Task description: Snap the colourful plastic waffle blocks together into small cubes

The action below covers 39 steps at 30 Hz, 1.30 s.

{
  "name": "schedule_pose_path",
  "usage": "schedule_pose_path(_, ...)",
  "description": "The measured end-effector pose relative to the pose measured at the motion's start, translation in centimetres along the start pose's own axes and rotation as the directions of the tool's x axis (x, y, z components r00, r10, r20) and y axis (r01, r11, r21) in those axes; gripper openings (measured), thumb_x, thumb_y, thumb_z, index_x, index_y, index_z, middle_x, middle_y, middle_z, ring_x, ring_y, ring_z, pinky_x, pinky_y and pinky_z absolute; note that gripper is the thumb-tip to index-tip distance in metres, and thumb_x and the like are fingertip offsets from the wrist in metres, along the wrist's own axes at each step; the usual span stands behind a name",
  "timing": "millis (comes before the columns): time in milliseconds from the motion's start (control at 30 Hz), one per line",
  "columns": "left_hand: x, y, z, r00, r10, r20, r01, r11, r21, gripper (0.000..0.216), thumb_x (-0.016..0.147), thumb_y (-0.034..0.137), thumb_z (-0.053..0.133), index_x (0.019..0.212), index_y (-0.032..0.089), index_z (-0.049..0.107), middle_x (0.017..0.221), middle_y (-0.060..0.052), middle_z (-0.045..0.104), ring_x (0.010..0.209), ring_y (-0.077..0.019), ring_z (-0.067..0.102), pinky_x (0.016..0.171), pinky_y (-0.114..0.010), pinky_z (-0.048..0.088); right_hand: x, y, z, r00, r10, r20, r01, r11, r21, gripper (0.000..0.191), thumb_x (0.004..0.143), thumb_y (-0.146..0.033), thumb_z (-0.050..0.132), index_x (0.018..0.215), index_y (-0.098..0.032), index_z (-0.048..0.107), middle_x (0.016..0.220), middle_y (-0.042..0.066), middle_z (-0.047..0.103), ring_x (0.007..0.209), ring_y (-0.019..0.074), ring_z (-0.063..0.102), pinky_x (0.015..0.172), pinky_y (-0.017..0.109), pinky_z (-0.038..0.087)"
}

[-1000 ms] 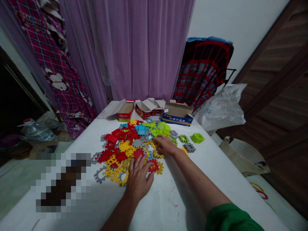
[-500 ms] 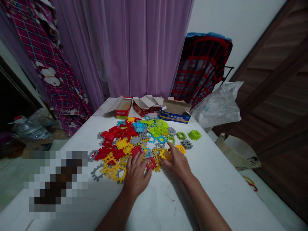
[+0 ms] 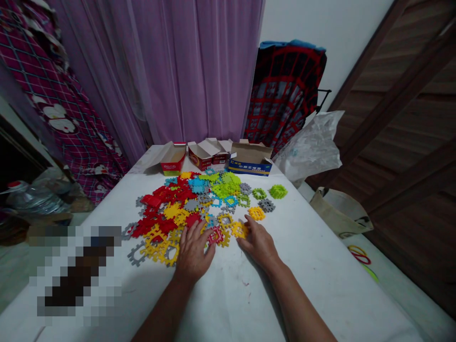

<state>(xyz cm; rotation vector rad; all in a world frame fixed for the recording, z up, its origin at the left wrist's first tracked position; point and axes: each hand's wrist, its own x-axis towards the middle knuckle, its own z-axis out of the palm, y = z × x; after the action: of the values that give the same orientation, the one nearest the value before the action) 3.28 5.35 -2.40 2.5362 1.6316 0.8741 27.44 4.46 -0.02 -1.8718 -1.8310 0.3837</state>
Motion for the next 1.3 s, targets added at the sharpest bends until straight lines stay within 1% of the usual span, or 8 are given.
schedule_pose_path(100, -0.1, -0.2, 0.2, 1.000, 0.014, -0.007, -0.014, 1.000, 0.011, 0.038, 0.089, 0.032, 0.056, 0.126, 0.032, 0.065, 0.145, -0.006, 0.057, 0.137, -0.0281, 0.049, 0.118, -0.055, 0.032, 0.6, 1.4, -0.9, 0.984, -0.159, 0.078, 0.156, 0.987, 0.047, 0.076, 0.073, -0.013, 0.054, 0.147, -0.023, 0.044, 0.138, 0.010, 0.060, 0.126, 0.0245, 0.055, 0.109, 0.042, 0.042)
schedule_pose_path(167, -0.1, -0.3, 0.2, 1.000, 0.018, -0.009, -0.018, 1.000, 0.014, 0.038, 0.089, 0.032, 0.056, 0.126, 0.032, 0.065, 0.145, -0.006, 0.057, 0.137, -0.0285, 0.049, 0.118, -0.055, 0.032, 0.6, 2.0, -1.3, 0.978, -0.188, 0.087, 0.184, 0.982, 0.052, 0.076, 0.071, -0.012, 0.051, 0.147, -0.022, 0.045, 0.143, 0.010, 0.057, 0.130, 0.0242, 0.052, 0.112, 0.043, 0.040)
schedule_pose_path(367, -0.1, 0.2, 0.1, 1.000, -0.002, -0.025, 0.002, 1.000, 0.013, 0.036, 0.090, 0.032, 0.055, 0.124, 0.031, 0.066, 0.144, -0.007, 0.058, 0.137, -0.0286, 0.049, 0.118, -0.055, 0.031, -0.9, 0.7, -0.5, 0.998, 0.010, -0.060, -0.012, 1.000, -0.027, 0.069, 0.077, -0.036, 0.064, 0.142, -0.020, 0.048, 0.129, 0.012, 0.064, 0.116, 0.0272, 0.059, 0.099, 0.042, 0.048)
schedule_pose_path(500, 0.0, 0.3, 0.0, 1.000, -0.010, -0.018, 0.010, 1.000, 0.001, 0.036, 0.089, 0.032, 0.055, 0.123, 0.031, 0.067, 0.144, -0.006, 0.058, 0.136, -0.0287, 0.050, 0.118, -0.055, 0.030, -1.2, -0.2, 0.1, 0.997, 0.055, -0.058, -0.059, 0.996, -0.064, 0.066, 0.076, -0.034, 0.067, 0.138, -0.021, 0.051, 0.118, 0.010, 0.068, 0.108, 0.0266, 0.061, 0.093, 0.040, 0.049)
schedule_pose_path(667, -0.1, -0.1, 0.2, 1.000, 0.020, -0.016, -0.020, 1.000, 0.006, 0.037, 0.089, 0.033, 0.055, 0.125, 0.031, 0.065, 0.145, -0.007, 0.057, 0.136, -0.0286, 0.049, 0.118, -0.055, 0.031, -1.2, 0.5, 0.5, 0.985, 0.071, -0.159, -0.066, 0.997, 0.038, 0.067, 0.073, -0.038, 0.067, 0.136, -0.023, 0.051, 0.111, 0.008, 0.069, 0.100, 0.0256, 0.063, 0.090, 0.040, 0.049)
schedule_pose_path(1000, -0.2, 0.2, 0.2, 0.999, 0.027, -0.045, -0.026, 1.000, 0.010, 0.035, 0.090, 0.032, 0.053, 0.124, 0.030, 0.065, 0.143, -0.007, 0.058, 0.136, -0.0277, 0.050, 0.117, -0.055, 0.031, 1.5, 3.5, -1.5, 0.877, 0.244, -0.414, -0.125, 0.947, 0.295, 0.075, 0.073, -0.053, 0.064, 0.136, -0.021, 0.041, 0.112, 0.009, 0.068, 0.093, 0.0222, 0.065, 0.080, 0.037, 0.052)
schedule_pose_path(1167, -0.2, 0.2, 0.4, 0.998, 0.013, -0.063, -0.012, 1.000, 0.017, 0.035, 0.090, 0.031, 0.053, 0.123, 0.030, 0.065, 0.143, -0.007, 0.058, 0.136, -0.0277, 0.050, 0.118, -0.055, 0.029, 3.5, 4.6, -1.5, 0.809, 0.349, -0.473, -0.225, 0.927, 0.300, 0.079, 0.071, -0.056, 0.062, 0.138, -0.021, 0.038, 0.112, 0.008, 0.069, 0.091, 0.0236, 0.066, 0.075, 0.038, 0.050)
schedule_pose_path(1300, -0.2, -0.2, 0.5, 0.998, 0.036, -0.055, -0.034, 0.999, 0.037, 0.035, 0.090, 0.031, 0.054, 0.123, 0.030, 0.065, 0.143, -0.007, 0.059, 0.135, -0.0279, 0.051, 0.118, -0.054, 0.030, 3.8, 4.4, -1.0, 0.795, 0.408, -0.449, -0.302, 0.908, 0.290, 0.081, 0.071, -0.056, 0.061, 0.140, -0.021, 0.037, 0.113, 0.008, 0.070, 0.088, 0.0235, 0.066, 0.074, 0.037, 0.049)
